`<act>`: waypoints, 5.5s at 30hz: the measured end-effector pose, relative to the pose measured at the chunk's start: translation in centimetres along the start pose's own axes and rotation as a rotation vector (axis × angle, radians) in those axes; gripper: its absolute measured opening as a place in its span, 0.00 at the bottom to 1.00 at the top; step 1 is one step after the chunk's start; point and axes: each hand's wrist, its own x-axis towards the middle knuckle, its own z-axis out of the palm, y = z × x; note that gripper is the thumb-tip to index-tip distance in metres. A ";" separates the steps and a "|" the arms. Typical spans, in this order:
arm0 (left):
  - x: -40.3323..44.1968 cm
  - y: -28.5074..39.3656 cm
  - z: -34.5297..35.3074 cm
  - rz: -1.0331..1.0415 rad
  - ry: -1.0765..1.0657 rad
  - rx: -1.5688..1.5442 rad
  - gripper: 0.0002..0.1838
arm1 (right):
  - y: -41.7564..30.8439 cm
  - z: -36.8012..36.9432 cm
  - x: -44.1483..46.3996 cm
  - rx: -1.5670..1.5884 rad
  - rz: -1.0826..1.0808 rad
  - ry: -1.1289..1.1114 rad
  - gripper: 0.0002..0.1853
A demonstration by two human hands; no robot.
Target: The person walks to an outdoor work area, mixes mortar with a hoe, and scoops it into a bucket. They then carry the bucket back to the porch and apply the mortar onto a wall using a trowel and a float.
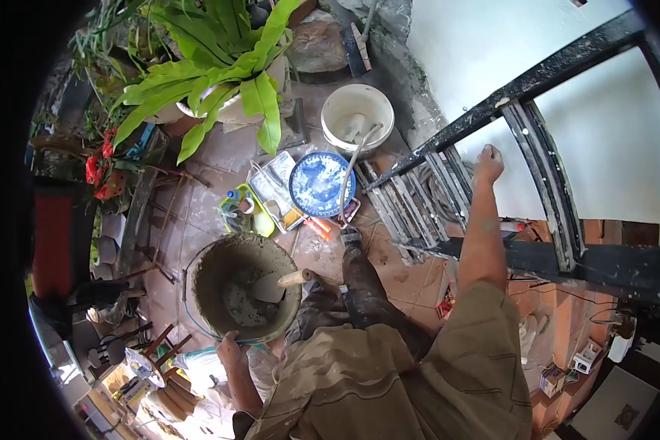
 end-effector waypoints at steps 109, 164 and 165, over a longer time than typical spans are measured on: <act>27.9 7.4 25.3 0.464 -0.140 0.363 0.24 | 10.2 21.0 -36.1 -0.575 -0.418 -1.215 0.24; 31.2 6.0 25.2 0.647 -0.349 1.125 0.18 | 9.0 15.9 -39.2 -0.821 -0.059 -1.069 0.24; 30.7 6.2 25.1 0.544 -0.324 0.947 0.21 | 8.9 15.9 -39.2 -0.825 -0.062 -1.066 0.24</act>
